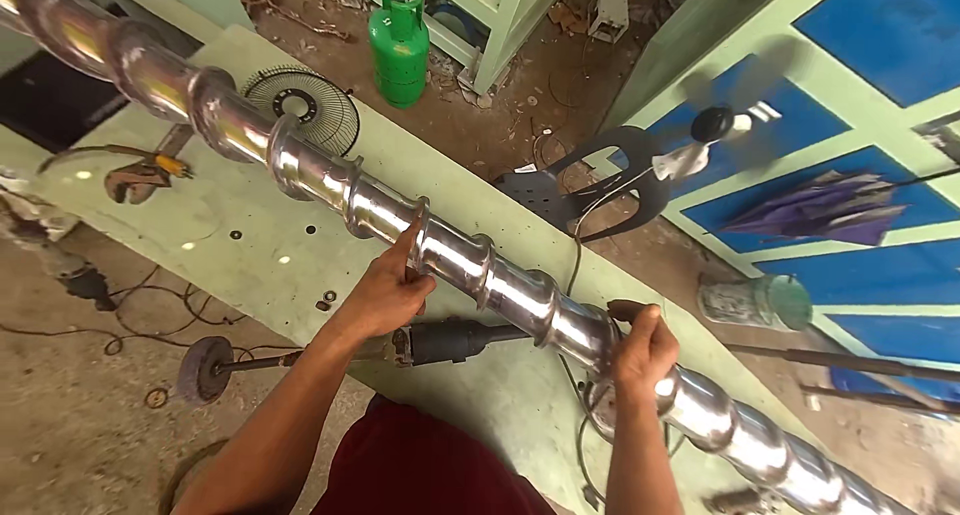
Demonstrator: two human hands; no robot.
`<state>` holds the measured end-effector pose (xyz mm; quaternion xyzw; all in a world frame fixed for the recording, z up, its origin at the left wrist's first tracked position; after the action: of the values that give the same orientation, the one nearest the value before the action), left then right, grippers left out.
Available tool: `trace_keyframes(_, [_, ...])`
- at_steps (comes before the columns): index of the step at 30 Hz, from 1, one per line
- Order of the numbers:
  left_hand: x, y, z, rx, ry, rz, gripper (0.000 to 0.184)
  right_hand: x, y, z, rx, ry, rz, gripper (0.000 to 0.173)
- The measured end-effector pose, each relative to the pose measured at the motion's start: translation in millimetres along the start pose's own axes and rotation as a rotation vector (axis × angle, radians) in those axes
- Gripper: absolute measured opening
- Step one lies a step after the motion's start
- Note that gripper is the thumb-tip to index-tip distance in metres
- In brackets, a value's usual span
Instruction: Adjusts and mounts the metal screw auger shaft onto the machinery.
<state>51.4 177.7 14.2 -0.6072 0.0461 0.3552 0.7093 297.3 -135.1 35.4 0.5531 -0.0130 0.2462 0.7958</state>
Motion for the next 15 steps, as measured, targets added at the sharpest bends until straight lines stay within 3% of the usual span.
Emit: trace_keyframes(15, [-27.9, 31.5, -26.1, -0.214, -0.073, -0.095, 0.085, -1.2, 4.9, -4.4, -0.027, -0.009, -0.005, 0.051])
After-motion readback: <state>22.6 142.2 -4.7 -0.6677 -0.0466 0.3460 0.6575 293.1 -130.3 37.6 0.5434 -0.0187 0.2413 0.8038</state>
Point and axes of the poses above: each hand's wrist, its own x-axis towards the middle knuckle, its own z-axis out of the back of the hand, y = z × x, the point moved 10 cm from there along x, towards the middle knuckle, and after that the axes turned 6 degrees about x, right-handed, at the moved point
